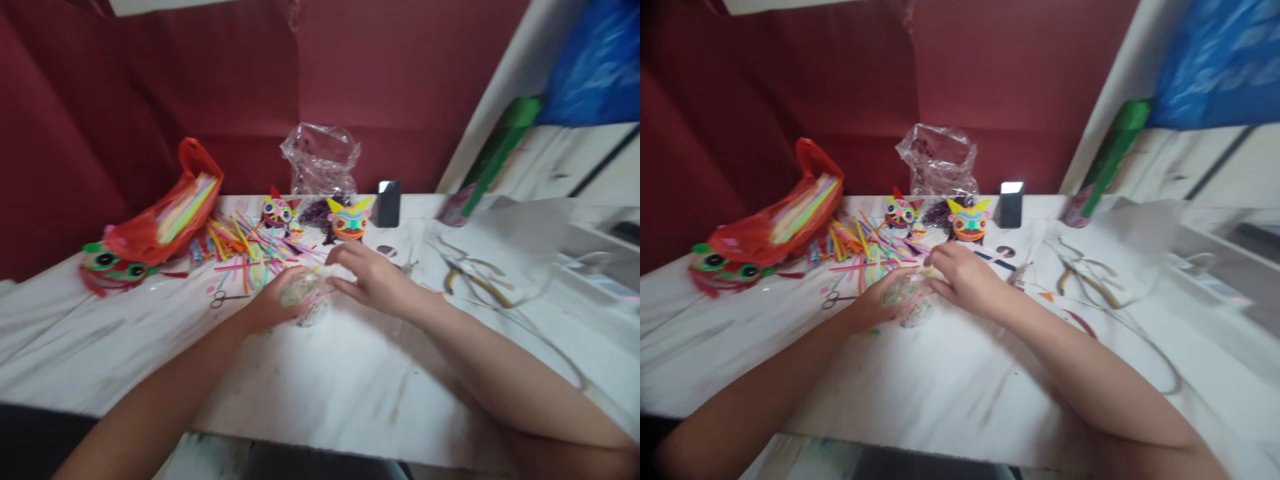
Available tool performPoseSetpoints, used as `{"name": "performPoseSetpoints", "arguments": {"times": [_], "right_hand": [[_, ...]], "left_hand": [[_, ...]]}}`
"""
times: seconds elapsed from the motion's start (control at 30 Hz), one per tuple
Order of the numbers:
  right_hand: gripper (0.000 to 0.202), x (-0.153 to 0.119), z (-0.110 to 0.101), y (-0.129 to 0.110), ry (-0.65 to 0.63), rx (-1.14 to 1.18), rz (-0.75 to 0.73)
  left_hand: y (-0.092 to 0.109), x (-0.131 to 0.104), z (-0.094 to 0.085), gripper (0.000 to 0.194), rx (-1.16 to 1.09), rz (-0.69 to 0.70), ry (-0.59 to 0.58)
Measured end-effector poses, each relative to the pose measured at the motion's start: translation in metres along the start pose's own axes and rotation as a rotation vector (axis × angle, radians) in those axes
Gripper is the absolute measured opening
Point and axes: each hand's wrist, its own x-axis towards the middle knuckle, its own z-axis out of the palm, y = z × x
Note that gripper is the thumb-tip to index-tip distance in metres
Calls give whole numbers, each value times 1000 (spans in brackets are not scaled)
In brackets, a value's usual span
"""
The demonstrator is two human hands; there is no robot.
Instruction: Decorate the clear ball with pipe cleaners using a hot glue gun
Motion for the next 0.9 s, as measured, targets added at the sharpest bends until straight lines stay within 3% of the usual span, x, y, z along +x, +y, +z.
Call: {"name": "performPoseSetpoints", "arguments": {"times": [0.13, 0.2, 0.27, 0.4, 0.43, 0.53, 0.67, 0.9], "right_hand": [[18, -2, -60, 16, 414, -35, 244], [19, -14, -81, 32, 453, -58, 402], [20, -33, -89, 48, 314, -131, 563], [33, -78, -72, 66, -294, -472, 832], [37, -87, -65, 66, -359, -502, 870], [42, -103, -49, 62, -436, -530, 921], [41, -107, -45, 57, -480, -550, 943], [24, -112, -40, 58, -575, -542, 908]], "left_hand": [[-4, 3, 3, 75, 35, 8, 93], [-4, 4, 3, 76, 32, -47, 172], [-2, 5, 2, 73, 58, -85, 219], [4, 4, 1, 71, 163, -81, 335], [4, 5, 2, 72, 178, -74, 360], [3, 6, 5, 69, 196, -57, 403], [-2, 7, 10, 68, 189, -35, 410], [5, 6, 11, 67, 118, -54, 359]]}}
